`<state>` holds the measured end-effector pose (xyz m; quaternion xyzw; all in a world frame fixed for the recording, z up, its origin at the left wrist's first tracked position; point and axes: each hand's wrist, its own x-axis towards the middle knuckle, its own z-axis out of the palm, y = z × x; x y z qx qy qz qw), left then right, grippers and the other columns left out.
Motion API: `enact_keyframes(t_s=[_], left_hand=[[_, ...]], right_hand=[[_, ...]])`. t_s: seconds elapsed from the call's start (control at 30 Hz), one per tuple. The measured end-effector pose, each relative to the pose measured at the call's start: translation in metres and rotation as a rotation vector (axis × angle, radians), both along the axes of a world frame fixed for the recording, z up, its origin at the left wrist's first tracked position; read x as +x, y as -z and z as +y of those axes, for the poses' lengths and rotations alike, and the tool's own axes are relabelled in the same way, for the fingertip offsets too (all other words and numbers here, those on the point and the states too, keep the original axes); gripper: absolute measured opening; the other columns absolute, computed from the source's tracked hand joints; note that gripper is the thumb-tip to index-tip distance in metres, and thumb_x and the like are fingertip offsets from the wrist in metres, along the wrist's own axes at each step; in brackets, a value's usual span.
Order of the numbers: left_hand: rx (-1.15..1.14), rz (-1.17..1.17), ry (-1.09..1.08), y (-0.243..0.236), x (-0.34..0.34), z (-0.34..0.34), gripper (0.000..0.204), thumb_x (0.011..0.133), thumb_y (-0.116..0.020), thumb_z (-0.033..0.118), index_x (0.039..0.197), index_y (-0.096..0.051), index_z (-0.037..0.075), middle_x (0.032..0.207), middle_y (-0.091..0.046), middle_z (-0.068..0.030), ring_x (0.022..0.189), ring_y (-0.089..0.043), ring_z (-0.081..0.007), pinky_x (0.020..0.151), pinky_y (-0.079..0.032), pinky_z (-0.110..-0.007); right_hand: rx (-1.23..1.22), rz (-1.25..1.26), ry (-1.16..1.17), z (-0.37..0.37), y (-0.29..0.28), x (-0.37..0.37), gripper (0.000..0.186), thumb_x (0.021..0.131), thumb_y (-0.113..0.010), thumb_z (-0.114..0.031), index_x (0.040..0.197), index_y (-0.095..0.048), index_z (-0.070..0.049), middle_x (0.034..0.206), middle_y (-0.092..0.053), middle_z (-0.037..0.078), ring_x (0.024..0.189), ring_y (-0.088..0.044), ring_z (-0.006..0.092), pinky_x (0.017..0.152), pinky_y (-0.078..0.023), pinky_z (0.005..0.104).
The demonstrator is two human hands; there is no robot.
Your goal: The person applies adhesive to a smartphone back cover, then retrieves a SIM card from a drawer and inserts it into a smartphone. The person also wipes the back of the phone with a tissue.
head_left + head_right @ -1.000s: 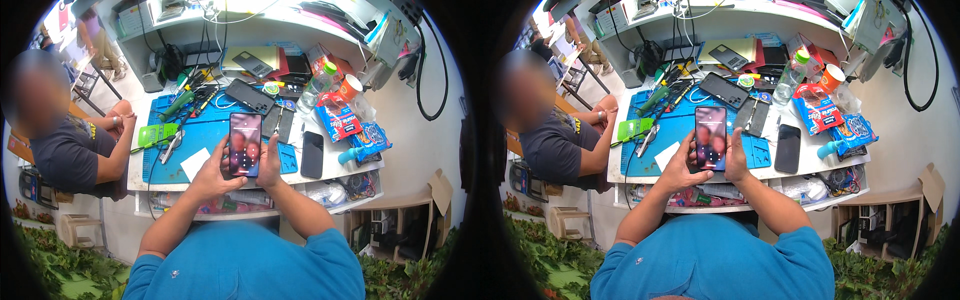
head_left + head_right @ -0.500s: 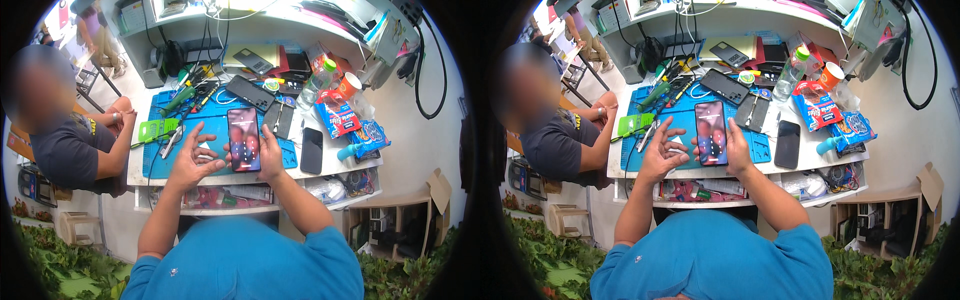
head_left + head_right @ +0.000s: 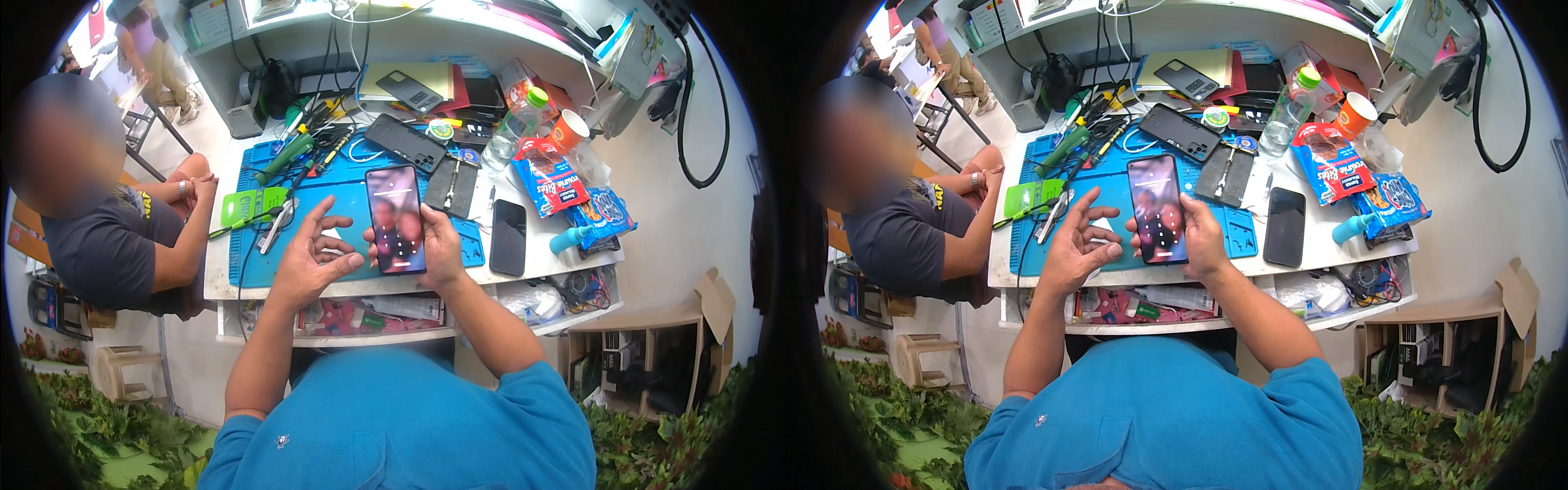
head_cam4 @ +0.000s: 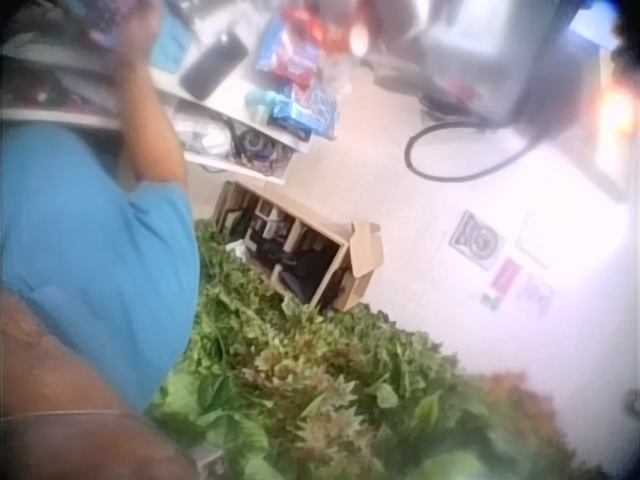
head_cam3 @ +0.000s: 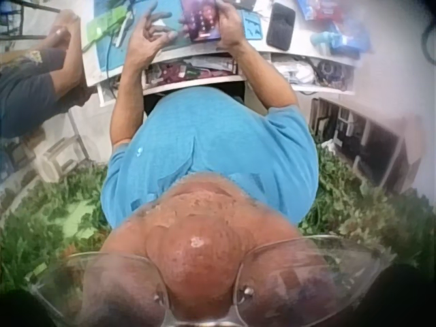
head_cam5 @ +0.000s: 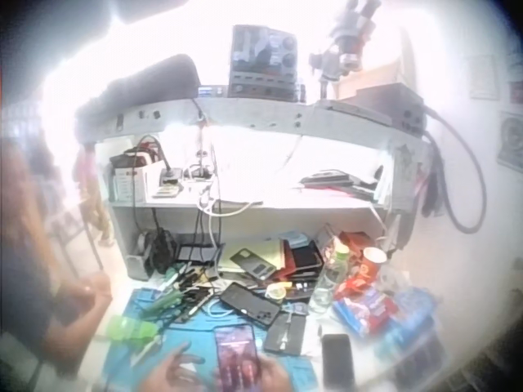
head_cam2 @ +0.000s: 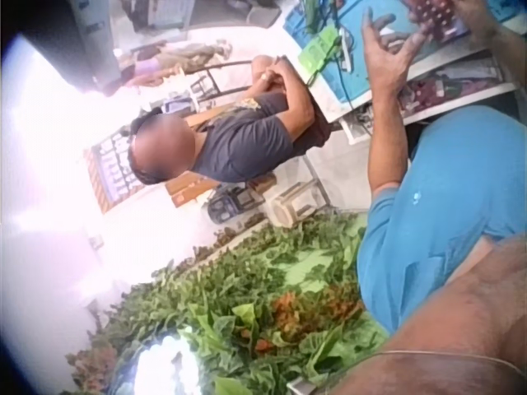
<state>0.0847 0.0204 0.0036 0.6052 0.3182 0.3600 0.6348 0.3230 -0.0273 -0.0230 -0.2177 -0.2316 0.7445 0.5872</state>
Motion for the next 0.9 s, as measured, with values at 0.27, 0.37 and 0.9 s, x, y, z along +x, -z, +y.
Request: enact_keyframes(t_s=[0.27, 0.37, 0.9], left_hand=[[0.127, 0.179, -0.120, -0.006, -0.028, 0.012, 0.095, 0.084, -0.091, 0.011, 0.163, -0.039, 0.004, 0.139, -0.060, -0.0159, 0.103, -0.068, -0.0184, 0.089, -0.059, -0.031], [0.167, 0.207, -0.164, -0.009, -0.049, 0.021, 0.086, 0.086, -0.088, 0.008, 0.160, -0.044, 0.002, 0.136, -0.061, -0.0159, 0.099, -0.066, -0.0152, 0.085, -0.058, -0.028], [0.616, 0.695, -0.165, 0.024, -0.062, 0.011, 0.022, 0.085, -0.083, 0.020, 0.100, -0.077, 0.005, 0.101, -0.068, -0.0135, 0.079, -0.067, -0.0280, 0.072, -0.053, -0.039]], right_hand=[[0.029, -0.561, 0.085, 0.000, -0.028, 0.009, 0.070, 0.108, -0.046, -0.068, 0.141, -0.054, -0.006, 0.114, -0.071, 0.016, 0.097, -0.072, 0.0186, 0.085, -0.062, 0.0357], [0.142, -1.045, 0.125, 0.002, -0.028, 0.026, 0.070, 0.110, -0.046, -0.064, 0.143, -0.050, -0.002, 0.119, -0.067, 0.017, 0.108, -0.068, 0.0238, 0.093, -0.054, 0.0380], [0.687, -2.298, 0.419, -0.002, -0.006, -0.003, 0.069, 0.098, -0.070, -0.043, 0.144, -0.051, 0.006, 0.117, -0.060, 0.020, 0.109, -0.055, 0.0355, 0.095, -0.042, 0.0466]])
